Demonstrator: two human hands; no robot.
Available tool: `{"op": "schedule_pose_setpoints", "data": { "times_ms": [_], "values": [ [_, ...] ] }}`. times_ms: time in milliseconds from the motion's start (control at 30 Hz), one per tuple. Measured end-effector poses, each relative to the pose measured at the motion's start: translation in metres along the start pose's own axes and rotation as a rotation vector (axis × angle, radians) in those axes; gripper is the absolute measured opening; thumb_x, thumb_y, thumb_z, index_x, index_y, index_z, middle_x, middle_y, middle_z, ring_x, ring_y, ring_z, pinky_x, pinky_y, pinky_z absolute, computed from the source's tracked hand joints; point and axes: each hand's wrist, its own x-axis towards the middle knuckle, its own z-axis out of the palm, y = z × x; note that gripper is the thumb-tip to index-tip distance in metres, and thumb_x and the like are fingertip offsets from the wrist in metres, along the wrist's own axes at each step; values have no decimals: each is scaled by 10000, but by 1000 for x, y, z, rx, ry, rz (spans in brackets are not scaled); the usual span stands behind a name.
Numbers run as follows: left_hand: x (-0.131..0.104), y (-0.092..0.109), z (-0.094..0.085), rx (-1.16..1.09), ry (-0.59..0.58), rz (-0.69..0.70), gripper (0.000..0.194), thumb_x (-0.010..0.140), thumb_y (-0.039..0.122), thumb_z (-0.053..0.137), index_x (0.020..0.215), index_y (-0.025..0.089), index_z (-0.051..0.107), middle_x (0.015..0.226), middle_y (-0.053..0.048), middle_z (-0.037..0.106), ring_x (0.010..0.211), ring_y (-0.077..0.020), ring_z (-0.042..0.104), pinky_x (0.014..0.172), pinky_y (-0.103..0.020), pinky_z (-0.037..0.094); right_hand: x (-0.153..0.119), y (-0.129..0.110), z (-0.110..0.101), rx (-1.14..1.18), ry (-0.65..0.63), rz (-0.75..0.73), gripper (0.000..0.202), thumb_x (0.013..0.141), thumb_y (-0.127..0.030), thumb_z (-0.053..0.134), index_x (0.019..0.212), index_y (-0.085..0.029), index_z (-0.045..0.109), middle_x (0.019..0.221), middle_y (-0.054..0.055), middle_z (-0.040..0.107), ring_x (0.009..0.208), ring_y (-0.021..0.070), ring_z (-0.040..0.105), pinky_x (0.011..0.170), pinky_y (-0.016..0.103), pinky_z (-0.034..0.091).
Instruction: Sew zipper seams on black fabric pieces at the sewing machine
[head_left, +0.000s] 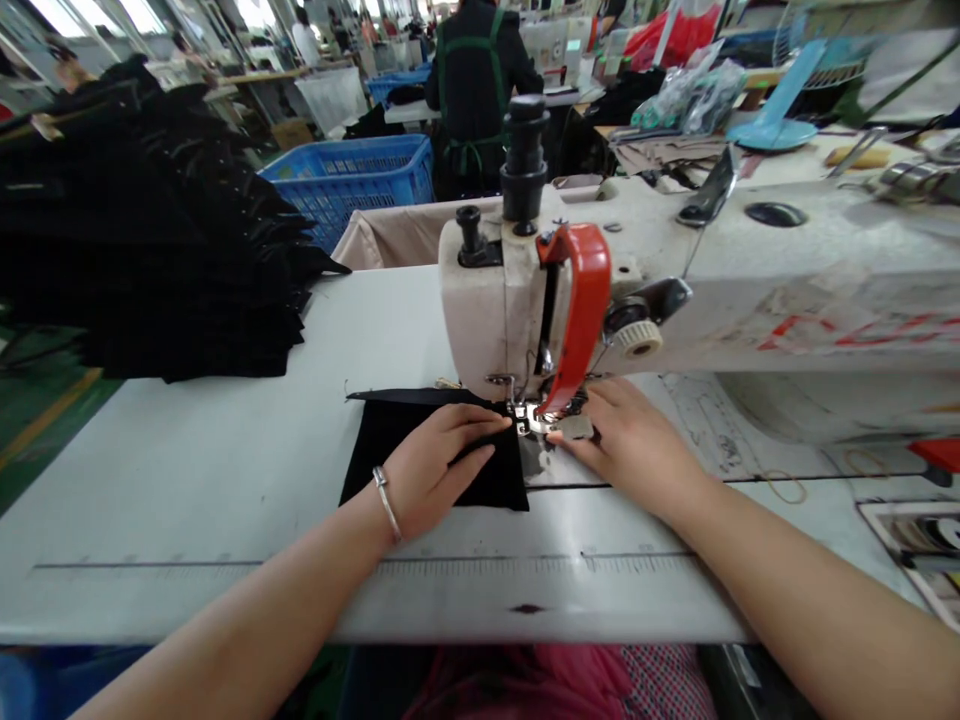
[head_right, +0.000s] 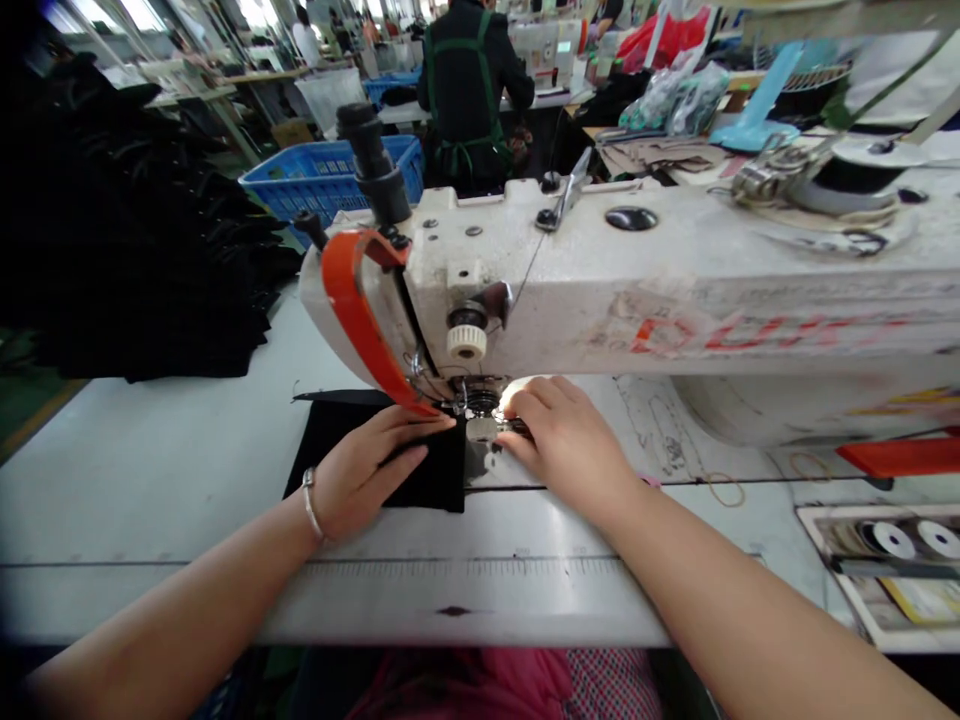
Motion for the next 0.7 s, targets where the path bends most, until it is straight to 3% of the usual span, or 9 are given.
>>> {"op": "schedule_pose_setpoints", "data": {
  "times_ms": [100, 200, 400, 700],
  "values": [
    [-3, 5, 2, 84, 13, 80, 367, 943, 192, 462, 1300, 168, 543, 1244, -103, 592, 1184, -218, 526, 1063, -448, 429, -6, -15, 5, 47, -14, -203, 163, 911, -197, 523, 1020, -158, 639, 1018, 121, 640, 983, 262, 566, 866, 444, 484],
    [-5, 11, 7, 275, -119, 173, 427, 898, 139, 463, 1322, 122, 513, 1296, -128, 566, 1221, -242, 494, 1067, -465, 421, -15, -31, 3, 200, -169, -336, 244, 904, -123, 469, 1071, -165, 642, 1068, 102, 635, 1059, 231, 559, 908, 407, 489],
    [-1, 14, 7, 463, -239, 205, 442, 865, 93, 483, 1306, 125, 508, 1297, -108, 572, 1251, -215, 475, 1091, -408, 395, -17, -38, 6, 229, -216, -308, 216, 857, -115, 504, 990, -168, 666, 1010, 88, 641, 1076, 238, 559, 925, 420, 498],
    [10, -4, 7, 483, -235, 234, 443, 853, 111, 560, 1293, 131, 508, 1286, -110, 561, 1238, -243, 483, 1069, -422, 414, -13, -37, 9, 177, -187, -310, 249, 838, -111, 504, 1022, -149, 666, 1073, 102, 646, 1084, 253, 559, 923, 430, 509]
  ]
}}
